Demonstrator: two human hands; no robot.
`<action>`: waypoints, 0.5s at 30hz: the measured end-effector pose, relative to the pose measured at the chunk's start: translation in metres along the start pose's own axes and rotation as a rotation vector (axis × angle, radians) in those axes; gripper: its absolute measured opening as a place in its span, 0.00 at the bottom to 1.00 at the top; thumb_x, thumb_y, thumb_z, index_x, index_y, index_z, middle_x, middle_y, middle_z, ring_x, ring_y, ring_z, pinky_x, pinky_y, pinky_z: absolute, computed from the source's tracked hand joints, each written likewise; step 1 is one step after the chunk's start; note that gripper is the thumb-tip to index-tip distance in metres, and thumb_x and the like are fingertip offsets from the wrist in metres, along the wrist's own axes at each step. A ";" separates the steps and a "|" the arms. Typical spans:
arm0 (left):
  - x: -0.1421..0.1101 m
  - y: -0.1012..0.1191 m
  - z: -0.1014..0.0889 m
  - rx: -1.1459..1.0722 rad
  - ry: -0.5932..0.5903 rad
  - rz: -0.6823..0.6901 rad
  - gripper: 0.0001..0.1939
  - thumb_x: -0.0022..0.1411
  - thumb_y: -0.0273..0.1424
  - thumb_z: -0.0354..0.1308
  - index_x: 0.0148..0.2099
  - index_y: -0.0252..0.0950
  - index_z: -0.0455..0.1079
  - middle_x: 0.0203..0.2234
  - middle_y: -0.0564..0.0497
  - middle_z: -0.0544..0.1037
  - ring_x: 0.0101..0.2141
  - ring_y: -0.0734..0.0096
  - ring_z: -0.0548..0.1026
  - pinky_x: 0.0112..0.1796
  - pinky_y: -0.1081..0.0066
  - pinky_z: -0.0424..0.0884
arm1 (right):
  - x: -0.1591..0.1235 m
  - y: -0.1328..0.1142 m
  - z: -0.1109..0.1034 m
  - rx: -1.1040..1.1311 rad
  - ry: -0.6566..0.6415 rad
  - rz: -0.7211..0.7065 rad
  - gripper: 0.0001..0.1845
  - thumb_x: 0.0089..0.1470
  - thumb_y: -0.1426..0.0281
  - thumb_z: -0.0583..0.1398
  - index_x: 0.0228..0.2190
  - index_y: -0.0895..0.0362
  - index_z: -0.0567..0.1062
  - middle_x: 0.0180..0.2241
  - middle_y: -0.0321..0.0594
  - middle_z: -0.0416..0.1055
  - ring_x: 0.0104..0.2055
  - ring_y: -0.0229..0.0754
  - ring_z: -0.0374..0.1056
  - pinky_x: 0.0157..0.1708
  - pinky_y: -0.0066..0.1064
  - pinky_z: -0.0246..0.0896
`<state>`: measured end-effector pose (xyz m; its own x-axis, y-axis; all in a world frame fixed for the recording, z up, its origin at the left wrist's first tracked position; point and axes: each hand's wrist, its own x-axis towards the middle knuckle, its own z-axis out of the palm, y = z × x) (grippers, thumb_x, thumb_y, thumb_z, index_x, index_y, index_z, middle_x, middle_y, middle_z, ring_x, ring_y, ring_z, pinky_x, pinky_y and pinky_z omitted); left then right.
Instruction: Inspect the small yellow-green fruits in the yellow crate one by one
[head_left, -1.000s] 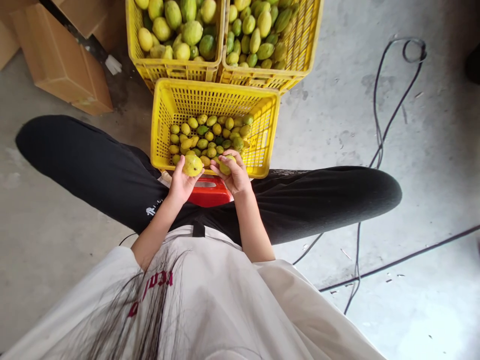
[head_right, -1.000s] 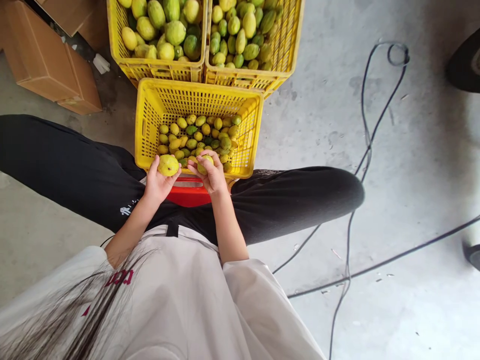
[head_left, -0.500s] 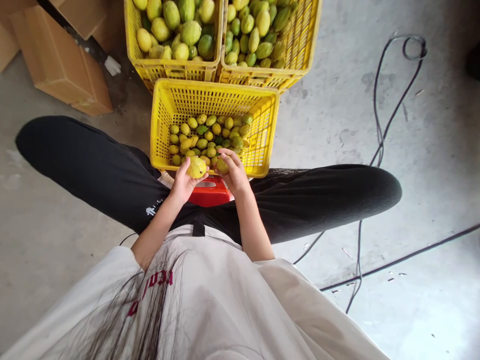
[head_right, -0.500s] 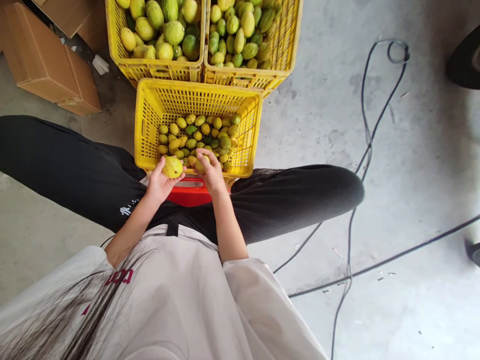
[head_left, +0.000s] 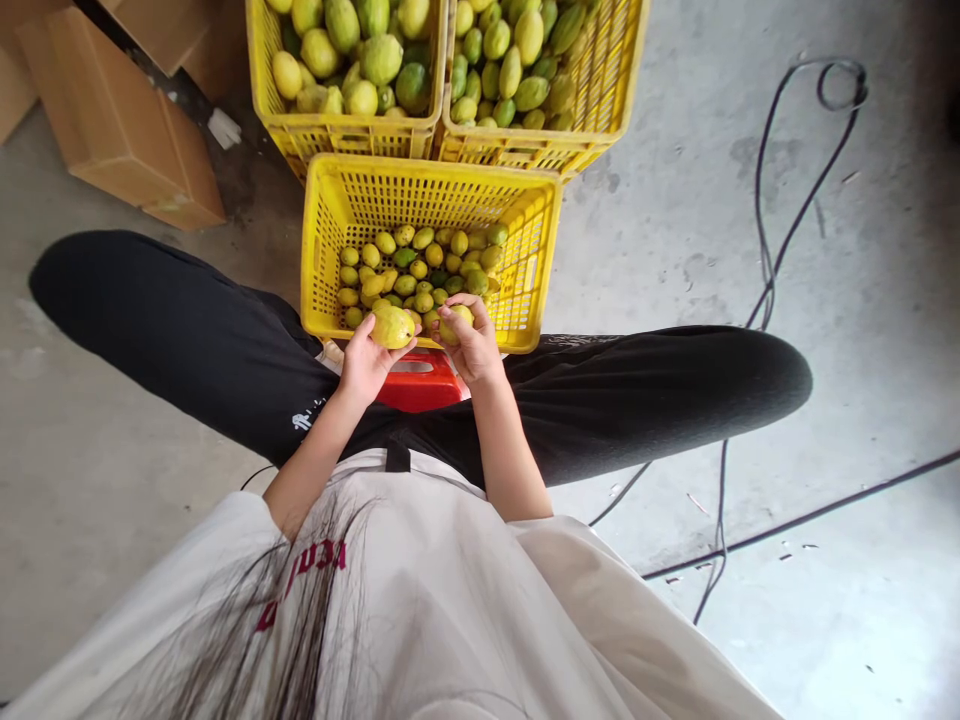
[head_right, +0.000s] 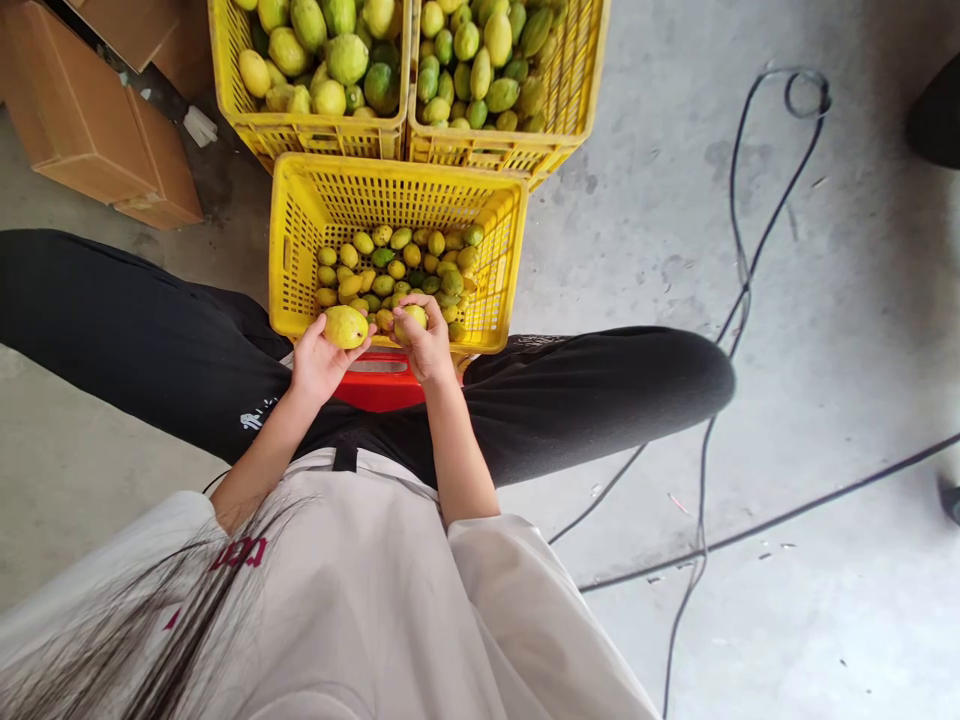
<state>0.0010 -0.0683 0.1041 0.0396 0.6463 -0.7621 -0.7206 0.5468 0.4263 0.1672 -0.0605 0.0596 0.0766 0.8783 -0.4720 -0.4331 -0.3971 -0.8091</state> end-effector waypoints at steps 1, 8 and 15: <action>0.001 -0.001 0.000 0.014 -0.001 -0.007 0.10 0.76 0.37 0.59 0.50 0.36 0.76 0.47 0.42 0.88 0.61 0.48 0.85 0.56 0.58 0.85 | 0.001 0.001 -0.001 -0.073 0.014 -0.063 0.25 0.47 0.54 0.77 0.38 0.48 0.73 0.36 0.31 0.73 0.35 0.39 0.73 0.37 0.31 0.75; 0.007 -0.010 -0.007 0.060 -0.002 0.033 0.10 0.70 0.37 0.69 0.46 0.39 0.73 0.48 0.45 0.86 0.60 0.51 0.84 0.56 0.58 0.85 | 0.006 0.004 -0.014 -0.501 0.149 -0.385 0.12 0.57 0.59 0.69 0.37 0.50 0.76 0.40 0.41 0.77 0.47 0.51 0.75 0.59 0.47 0.74; 0.008 -0.008 -0.009 0.095 -0.014 0.100 0.14 0.69 0.41 0.71 0.53 0.43 0.78 0.49 0.47 0.83 0.50 0.61 0.84 0.38 0.75 0.82 | 0.006 0.010 -0.010 -0.385 0.082 -0.240 0.22 0.61 0.48 0.68 0.47 0.50 0.77 0.50 0.42 0.79 0.57 0.51 0.75 0.64 0.44 0.73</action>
<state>0.0012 -0.0726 0.0905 -0.0185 0.7070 -0.7070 -0.6527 0.5271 0.5442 0.1723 -0.0614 0.0453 0.2115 0.9395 -0.2695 -0.0307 -0.2692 -0.9626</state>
